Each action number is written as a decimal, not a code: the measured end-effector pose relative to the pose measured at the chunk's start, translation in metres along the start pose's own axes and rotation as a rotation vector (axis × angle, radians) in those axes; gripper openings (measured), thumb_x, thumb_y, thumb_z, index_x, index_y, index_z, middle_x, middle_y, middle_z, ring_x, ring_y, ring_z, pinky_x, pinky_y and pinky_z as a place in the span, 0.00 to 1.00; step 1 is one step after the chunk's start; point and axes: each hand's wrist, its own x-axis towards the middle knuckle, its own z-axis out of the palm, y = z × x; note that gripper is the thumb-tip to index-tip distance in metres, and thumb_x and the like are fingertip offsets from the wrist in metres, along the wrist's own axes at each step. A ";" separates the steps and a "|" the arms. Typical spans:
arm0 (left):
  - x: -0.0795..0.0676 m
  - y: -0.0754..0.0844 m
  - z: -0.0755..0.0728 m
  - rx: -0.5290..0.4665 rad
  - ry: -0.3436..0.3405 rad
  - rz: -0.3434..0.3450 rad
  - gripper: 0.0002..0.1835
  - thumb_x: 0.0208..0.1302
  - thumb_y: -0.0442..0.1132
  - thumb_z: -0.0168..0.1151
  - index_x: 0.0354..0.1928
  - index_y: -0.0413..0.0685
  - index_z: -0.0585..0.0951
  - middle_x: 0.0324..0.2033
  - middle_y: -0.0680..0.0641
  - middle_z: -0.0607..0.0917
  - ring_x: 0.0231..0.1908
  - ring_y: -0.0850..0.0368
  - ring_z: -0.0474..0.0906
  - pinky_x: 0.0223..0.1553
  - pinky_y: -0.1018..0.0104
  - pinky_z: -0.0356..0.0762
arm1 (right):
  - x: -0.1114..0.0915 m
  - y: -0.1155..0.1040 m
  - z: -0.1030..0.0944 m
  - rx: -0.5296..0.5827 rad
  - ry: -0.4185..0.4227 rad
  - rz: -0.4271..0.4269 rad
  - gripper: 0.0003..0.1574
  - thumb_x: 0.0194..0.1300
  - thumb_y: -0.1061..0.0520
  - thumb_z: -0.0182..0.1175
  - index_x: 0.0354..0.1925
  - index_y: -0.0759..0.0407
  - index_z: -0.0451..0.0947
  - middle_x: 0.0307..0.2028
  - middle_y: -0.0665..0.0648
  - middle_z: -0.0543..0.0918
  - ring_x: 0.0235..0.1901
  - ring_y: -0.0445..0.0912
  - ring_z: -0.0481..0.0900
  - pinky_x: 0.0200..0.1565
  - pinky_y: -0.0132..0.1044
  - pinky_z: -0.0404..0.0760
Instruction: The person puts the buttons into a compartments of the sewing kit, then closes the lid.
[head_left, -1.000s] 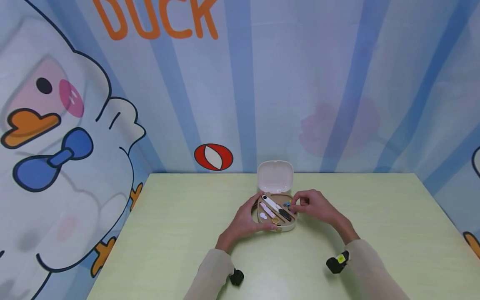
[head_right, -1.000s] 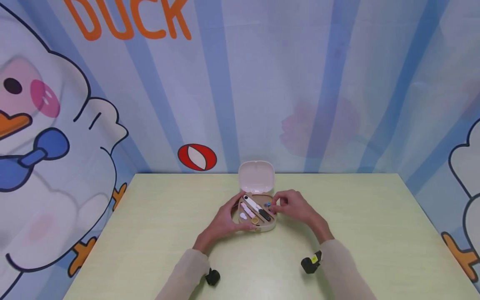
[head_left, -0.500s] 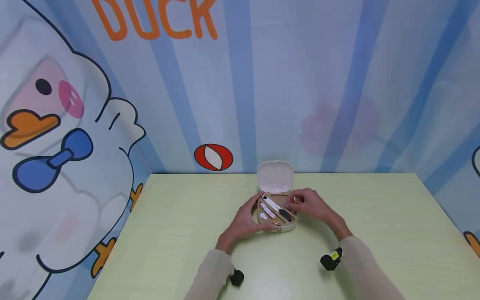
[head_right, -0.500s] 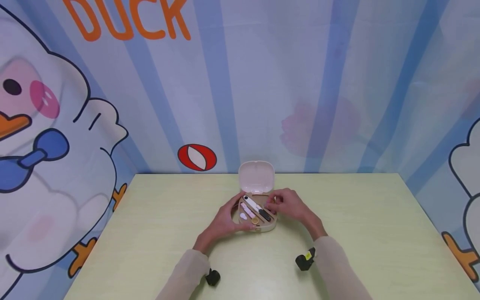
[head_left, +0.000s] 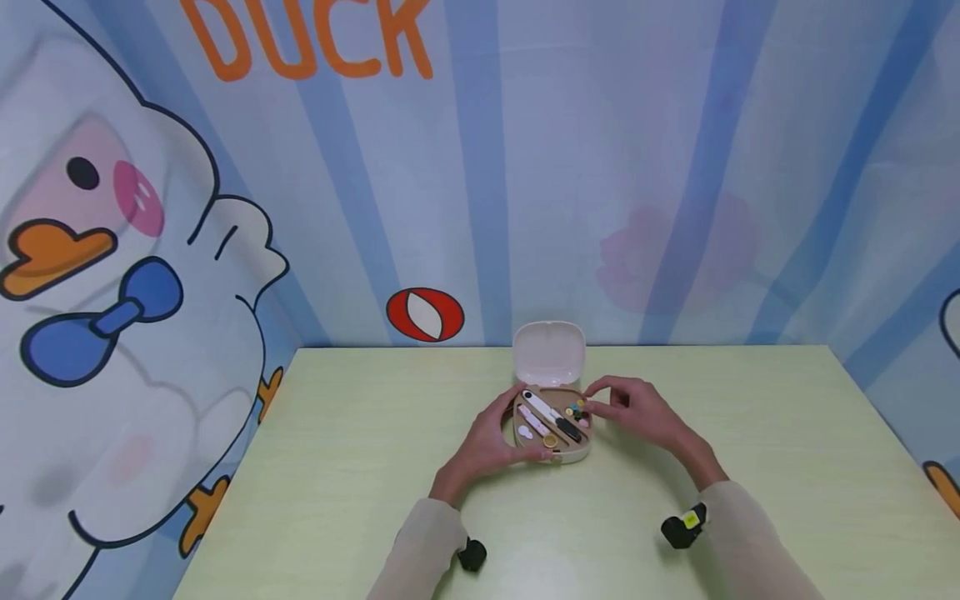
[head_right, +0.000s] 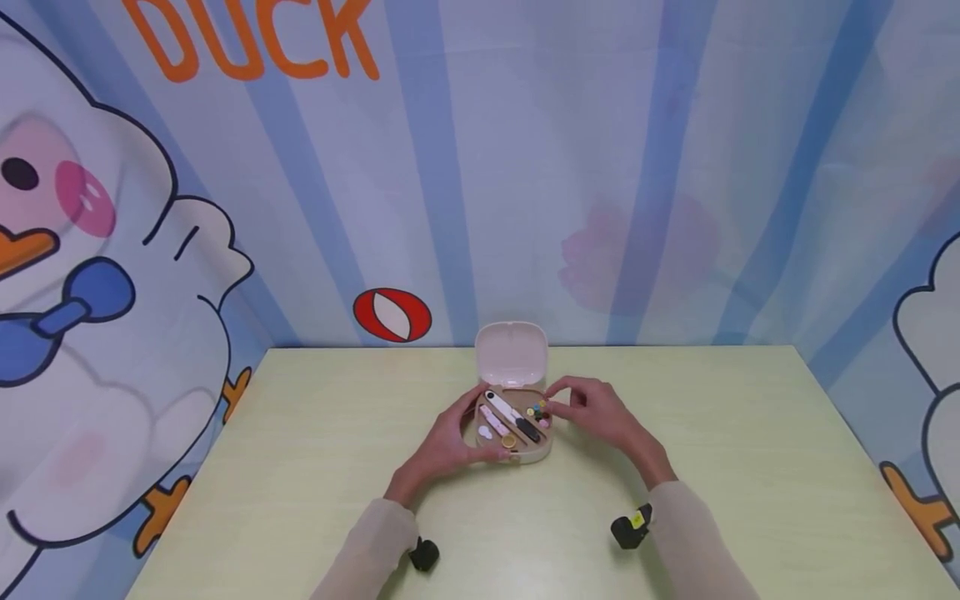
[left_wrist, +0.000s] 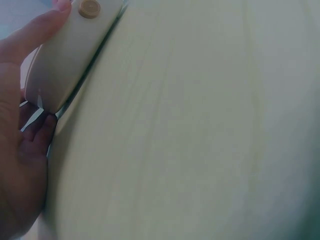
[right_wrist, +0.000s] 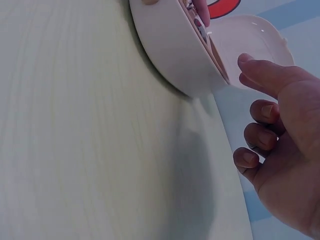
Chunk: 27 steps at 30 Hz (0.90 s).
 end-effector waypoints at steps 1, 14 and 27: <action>0.000 0.000 0.000 -0.005 -0.002 0.003 0.61 0.49 0.64 0.81 0.82 0.60 0.58 0.78 0.52 0.64 0.75 0.53 0.62 0.74 0.50 0.63 | -0.003 0.002 -0.002 -0.004 0.002 -0.004 0.13 0.70 0.51 0.70 0.50 0.54 0.86 0.20 0.48 0.69 0.20 0.43 0.66 0.23 0.34 0.65; 0.000 -0.001 0.000 -0.014 -0.001 0.001 0.61 0.50 0.63 0.81 0.82 0.58 0.58 0.78 0.52 0.64 0.75 0.52 0.62 0.73 0.51 0.64 | -0.052 0.022 -0.037 -0.046 -0.020 -0.031 0.15 0.68 0.52 0.72 0.49 0.57 0.85 0.19 0.46 0.68 0.19 0.38 0.63 0.23 0.33 0.67; 0.001 -0.001 0.001 -0.023 -0.006 0.001 0.60 0.50 0.61 0.82 0.82 0.58 0.58 0.77 0.52 0.64 0.75 0.53 0.61 0.74 0.52 0.64 | -0.100 0.032 -0.054 -0.043 -0.088 -0.071 0.16 0.66 0.52 0.73 0.51 0.53 0.86 0.19 0.40 0.64 0.20 0.33 0.60 0.22 0.31 0.66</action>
